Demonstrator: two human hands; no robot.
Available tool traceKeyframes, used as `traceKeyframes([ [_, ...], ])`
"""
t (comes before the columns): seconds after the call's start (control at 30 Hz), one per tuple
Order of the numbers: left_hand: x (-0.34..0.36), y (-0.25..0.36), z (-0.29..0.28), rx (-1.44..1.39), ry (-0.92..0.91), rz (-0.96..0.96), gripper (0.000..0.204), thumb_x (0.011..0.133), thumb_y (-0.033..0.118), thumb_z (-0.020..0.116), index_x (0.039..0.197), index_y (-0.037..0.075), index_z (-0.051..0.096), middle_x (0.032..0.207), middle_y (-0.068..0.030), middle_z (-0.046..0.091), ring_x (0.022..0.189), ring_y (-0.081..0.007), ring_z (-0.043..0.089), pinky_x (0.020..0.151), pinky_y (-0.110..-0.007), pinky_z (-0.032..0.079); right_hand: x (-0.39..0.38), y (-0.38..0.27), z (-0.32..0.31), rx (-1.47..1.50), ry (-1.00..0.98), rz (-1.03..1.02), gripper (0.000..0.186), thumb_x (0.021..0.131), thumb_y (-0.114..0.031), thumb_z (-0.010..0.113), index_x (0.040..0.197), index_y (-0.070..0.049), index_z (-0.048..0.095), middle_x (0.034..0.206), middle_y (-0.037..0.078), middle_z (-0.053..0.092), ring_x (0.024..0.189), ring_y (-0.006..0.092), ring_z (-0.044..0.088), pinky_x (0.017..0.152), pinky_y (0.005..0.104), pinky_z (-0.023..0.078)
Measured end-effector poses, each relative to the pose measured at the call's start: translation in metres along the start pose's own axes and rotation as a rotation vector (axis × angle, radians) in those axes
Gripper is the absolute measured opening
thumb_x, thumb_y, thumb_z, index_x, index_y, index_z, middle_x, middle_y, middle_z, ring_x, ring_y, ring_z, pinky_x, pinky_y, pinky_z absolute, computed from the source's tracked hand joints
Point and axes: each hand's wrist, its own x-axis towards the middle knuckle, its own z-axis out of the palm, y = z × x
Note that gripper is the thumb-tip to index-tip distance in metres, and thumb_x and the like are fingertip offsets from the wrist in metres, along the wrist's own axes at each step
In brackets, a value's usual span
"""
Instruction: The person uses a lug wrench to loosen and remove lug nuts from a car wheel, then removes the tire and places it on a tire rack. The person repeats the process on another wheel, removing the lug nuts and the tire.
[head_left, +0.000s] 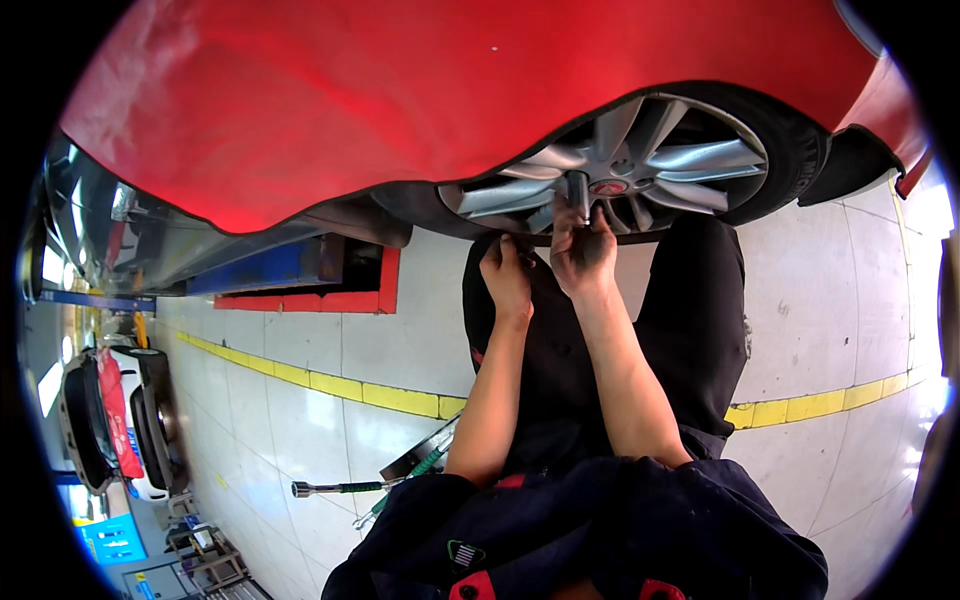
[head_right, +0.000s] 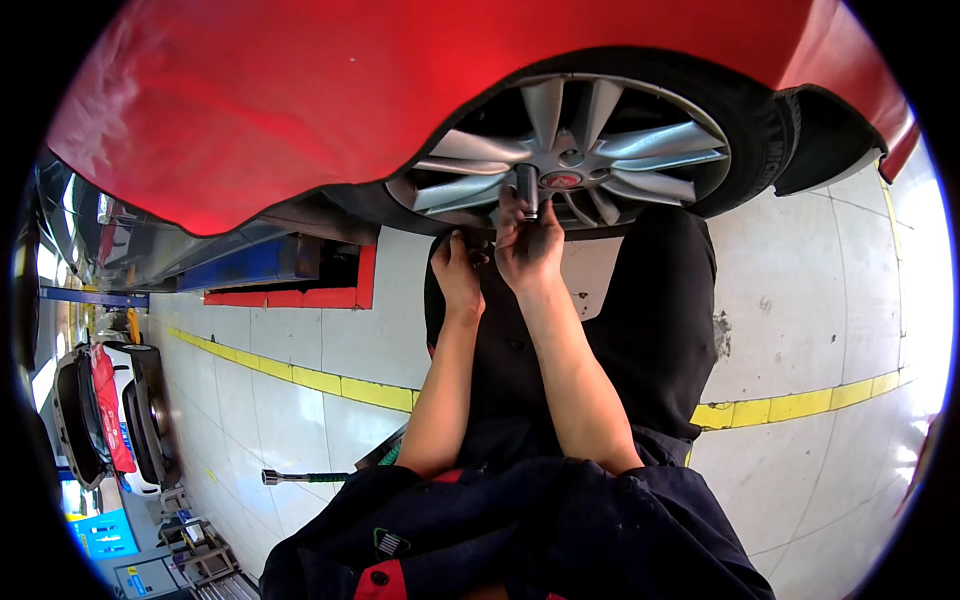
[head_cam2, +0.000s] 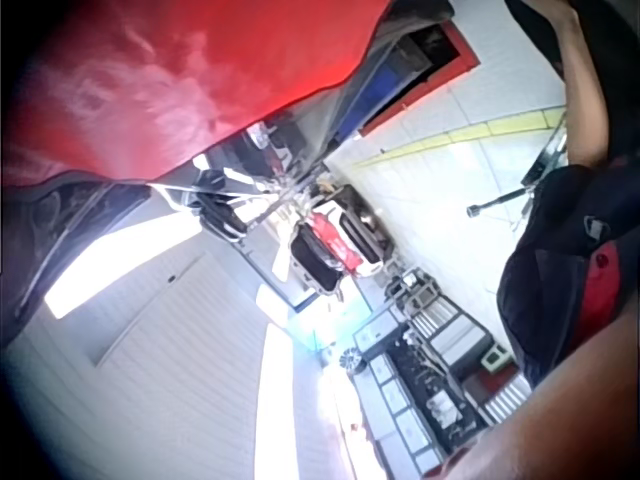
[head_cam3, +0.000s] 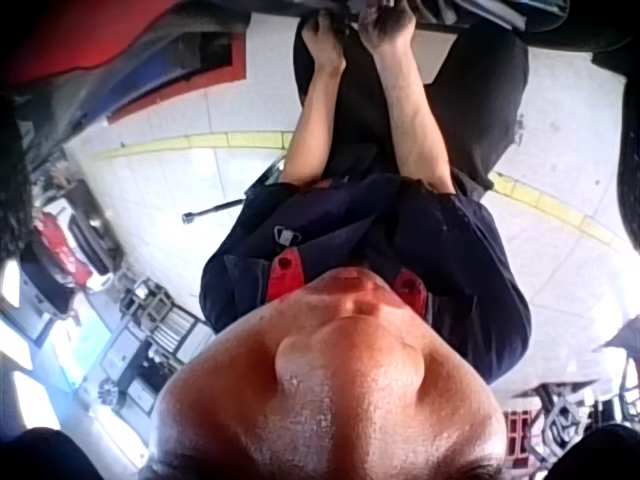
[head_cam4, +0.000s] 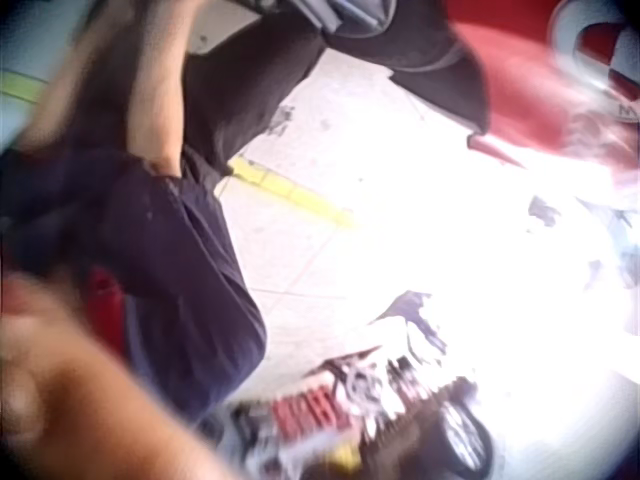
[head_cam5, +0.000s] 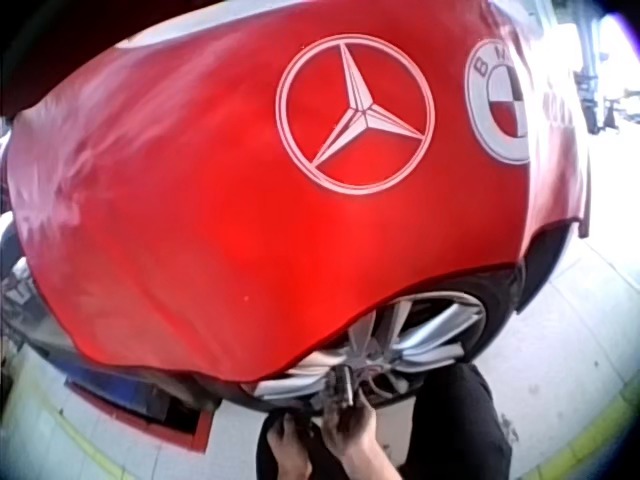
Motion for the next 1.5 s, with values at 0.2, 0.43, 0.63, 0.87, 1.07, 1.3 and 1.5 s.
traceKeyframes([
  [0.2,-0.001,0.007,0.003,-0.004,0.021,-0.056,0.029,0.092,0.016,0.038,0.073,0.002,0.055,0.067,-0.0020,0.054,0.056,-0.0083,0.047,0.050,-0.023,0.037,-0.003,0.025,0.003,-1.258,0.177,-0.805,0.035,0.086,-0.010,0.058,0.117,0.001,0.046,0.100,0.006,0.053,0.075,0.0126,0.052,0.071,0.0227,0.044],
  [0.43,0.001,0.002,0.001,-0.027,-0.019,-0.074,0.028,0.092,0.016,0.038,0.074,0.002,0.055,0.067,-0.0020,0.054,0.057,-0.0087,0.048,0.051,-0.023,0.037,-0.006,0.002,0.002,-0.396,0.070,-0.193,0.039,0.089,-0.018,0.054,0.119,0.004,0.045,0.112,0.013,0.050,0.077,0.0145,0.056,0.066,0.0252,0.049],
  [0.63,0.001,0.000,-0.001,0.036,-0.025,-0.037,0.028,0.092,0.016,0.038,0.073,0.002,0.054,0.067,-0.0021,0.053,0.056,-0.0091,0.046,0.051,-0.024,0.037,-0.007,0.025,0.013,-1.096,0.257,-0.722,0.036,0.089,-0.023,0.052,0.115,0.002,0.048,0.101,0.010,0.055,0.076,0.0157,0.056,0.070,0.0237,0.048],
  [0.87,-0.002,0.005,0.005,0.041,-0.013,-0.057,0.028,0.092,0.015,0.039,0.073,0.002,0.054,0.065,-0.0017,0.052,0.055,-0.0086,0.045,0.051,-0.024,0.036,-0.005,0.008,0.001,-0.640,0.210,-0.339,0.037,0.090,-0.031,0.050,0.109,0.001,0.048,0.088,0.009,0.056,0.080,0.0160,0.053,0.071,0.0254,0.046],
  [1.07,-0.004,0.007,0.002,0.041,-0.006,-0.046,0.028,0.092,0.016,0.039,0.073,0.002,0.054,0.065,-0.0017,0.052,0.054,-0.0086,0.044,0.051,-0.024,0.036,-0.010,0.036,0.024,-0.847,0.215,-0.729,0.036,0.086,-0.025,0.059,0.110,0.000,0.050,0.097,0.009,0.056,0.084,0.0166,0.054,0.080,0.0245,0.045],
  [1.3,0.000,0.001,0.002,0.077,0.000,-0.032,0.028,0.092,0.017,0.039,0.073,0.002,0.054,0.065,-0.0017,0.052,0.055,-0.0088,0.045,0.050,-0.024,0.036,-0.001,0.022,0.001,-0.946,0.197,-0.656,0.034,0.090,-0.024,0.051,0.113,0.002,0.048,0.102,0.012,0.056,0.089,0.0169,0.055,0.077,0.0252,0.047],
  [1.5,-0.003,0.001,0.000,0.100,-0.019,0.016,0.029,0.092,0.017,0.039,0.073,0.001,0.054,0.064,-0.0014,0.052,0.054,-0.0082,0.044,0.049,-0.023,0.035,-0.005,0.038,0.023,-0.544,0.152,-0.616,0.031,0.088,-0.022,0.055,0.110,0.000,0.051,0.102,0.011,0.056,0.092,0.0184,0.055,0.083,0.0257,0.048],
])
